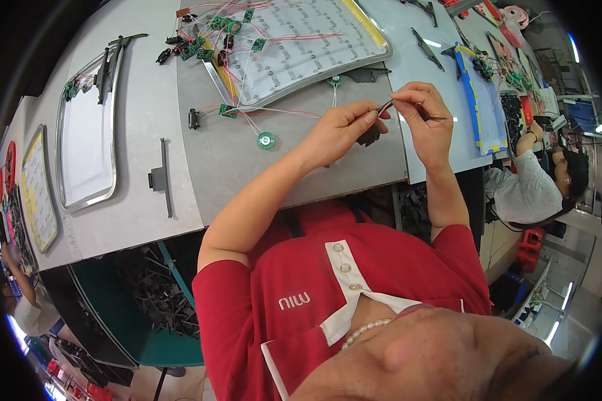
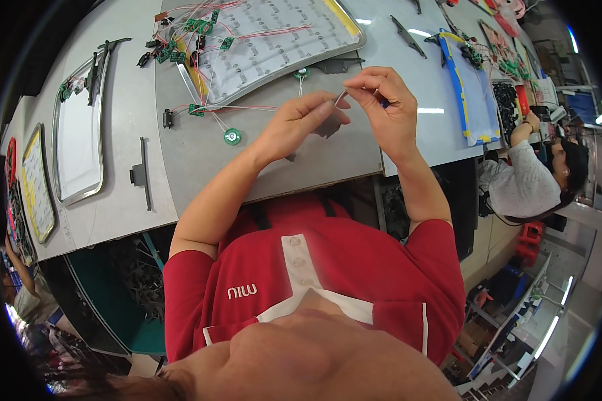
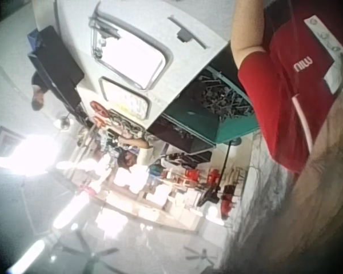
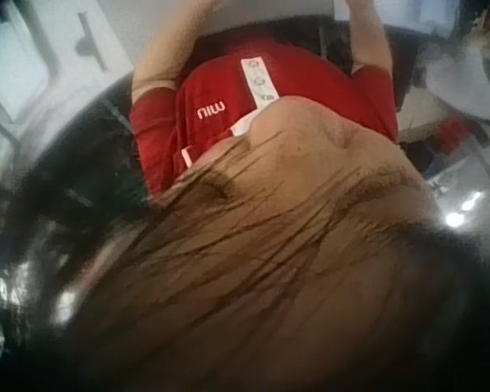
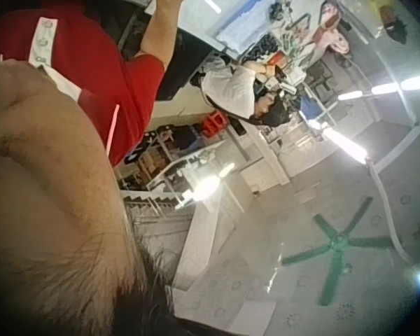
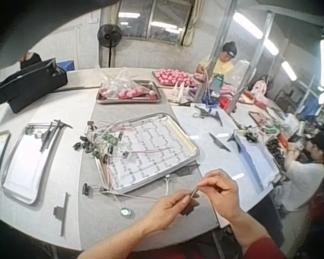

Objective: Assembling small electronic components by connecting wires and placing them into a plastic housing.

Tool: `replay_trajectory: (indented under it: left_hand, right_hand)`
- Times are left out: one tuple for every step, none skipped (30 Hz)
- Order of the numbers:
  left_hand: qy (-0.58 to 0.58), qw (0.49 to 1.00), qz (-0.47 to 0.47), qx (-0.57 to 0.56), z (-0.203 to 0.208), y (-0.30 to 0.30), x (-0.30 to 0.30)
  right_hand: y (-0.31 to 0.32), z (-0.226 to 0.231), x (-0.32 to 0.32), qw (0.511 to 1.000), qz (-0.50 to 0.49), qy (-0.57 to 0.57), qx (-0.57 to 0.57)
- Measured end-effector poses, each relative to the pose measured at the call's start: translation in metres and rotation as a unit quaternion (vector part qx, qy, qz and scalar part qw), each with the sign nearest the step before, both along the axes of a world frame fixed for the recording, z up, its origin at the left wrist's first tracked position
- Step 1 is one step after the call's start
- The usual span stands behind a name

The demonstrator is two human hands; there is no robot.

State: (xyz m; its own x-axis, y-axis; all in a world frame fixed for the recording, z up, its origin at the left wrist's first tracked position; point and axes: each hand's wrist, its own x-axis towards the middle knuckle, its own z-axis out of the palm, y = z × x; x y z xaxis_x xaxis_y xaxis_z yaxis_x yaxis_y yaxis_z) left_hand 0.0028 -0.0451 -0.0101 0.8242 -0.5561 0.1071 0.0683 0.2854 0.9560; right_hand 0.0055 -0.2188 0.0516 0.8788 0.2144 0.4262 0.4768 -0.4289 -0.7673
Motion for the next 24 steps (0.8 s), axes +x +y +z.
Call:
replay_trajectory:
  left_hand:
    - [0.001,1.0,0.0,0.0,0.0,-0.001,0.0]
    - [0.009,1.0,0.005,-0.02,0.001,-0.002,-0.001]
    - [0.016,0.999,0.009,-0.04,0.001,-0.003,-0.001]
    - [0.017,0.999,0.009,-0.039,0.0,-0.002,-0.001]
    - [0.029,0.998,0.008,-0.047,-0.001,-0.002,-0.001]
    - [0.041,0.998,0.006,-0.054,-0.002,-0.001,-0.001]
    - [0.041,0.998,0.006,-0.054,-0.002,-0.002,-0.002]
    - [0.053,0.997,0.021,-0.054,0.0,-0.002,-0.004]
    - [0.064,0.996,0.037,-0.055,0.001,-0.002,-0.005]
    - [0.064,0.996,0.037,-0.055,0.001,-0.002,-0.006]
    - [0.067,0.995,0.051,-0.05,0.0,-0.003,-0.006]
    - [0.069,0.994,0.065,-0.045,0.0,-0.003,-0.005]
    - [0.069,0.994,0.065,-0.045,0.001,-0.003,-0.006]
    - [0.069,0.993,0.089,-0.044,0.003,-0.003,-0.008]
    - [0.068,0.99,0.112,-0.043,0.004,-0.003,-0.008]
    - [0.068,0.99,0.113,-0.043,0.004,-0.004,-0.008]
    - [0.047,0.99,0.126,-0.048,0.003,-0.005,-0.009]
    - [0.025,0.989,0.139,-0.053,0.002,-0.005,-0.009]
    - [0.025,0.989,0.139,-0.053,0.003,-0.006,-0.009]
    - [0.009,0.987,0.155,-0.045,0.004,-0.006,-0.01]
    - [-0.008,0.985,0.171,-0.037,0.005,-0.007,-0.01]
    - [-0.007,0.985,0.17,-0.037,0.004,-0.007,-0.01]
    - [-0.047,0.982,0.183,-0.011,0.004,-0.007,-0.009]
    - [-0.086,0.977,0.195,0.016,0.004,-0.006,-0.008]
  right_hand:
    - [0.002,0.0,0.0,1.0,0.003,0.009,0.017]
    - [0.003,0.001,0.0,0.999,0.007,0.018,0.034]
    - [0.002,0.0,0.0,0.999,0.007,0.019,0.034]
    - [0.002,-0.002,-0.001,0.999,0.007,0.025,0.039]
    - [0.002,-0.003,-0.001,0.999,0.008,0.03,0.044]
    - [0.002,-0.004,-0.001,0.999,0.007,0.031,0.044]
    - [0.003,-0.006,-0.001,0.999,0.009,0.028,0.043]
    - [0.004,-0.007,-0.001,0.999,0.01,0.026,0.042]
    - [0.004,-0.007,-0.001,0.999,0.011,0.027,0.043]
    - [0.003,-0.008,-0.001,1.0,0.009,0.011,0.014]
    - [0.003,-0.009,-0.001,1.0,0.007,-0.006,-0.014]
    - [0.003,-0.01,-0.001,1.0,0.007,-0.006,-0.014]
    - [0.005,-0.013,-0.002,1.0,0.008,-0.009,-0.001]
    - [0.006,-0.014,-0.001,1.0,0.01,-0.013,0.013]
    - [0.006,-0.014,-0.002,1.0,0.01,-0.013,0.013]
    - [0.006,-0.014,-0.003,0.999,-0.006,0.014,0.031]
    - [0.005,-0.013,-0.005,0.998,-0.021,0.042,0.048]
    - [0.005,-0.012,-0.007,0.998,-0.022,0.042,0.048]
    - [0.004,-0.011,-0.008,0.997,-0.02,0.053,0.047]
    - [0.004,-0.01,-0.009,0.997,-0.019,0.064,0.047]
    - [0.003,-0.01,-0.009,0.997,-0.02,0.064,0.047]
    - [0.003,-0.01,-0.009,0.997,-0.017,0.065,0.047]
    - [0.002,-0.01,-0.009,0.997,-0.014,0.065,0.048]
    - [0.002,-0.01,-0.009,0.997,-0.015,0.065,0.048]
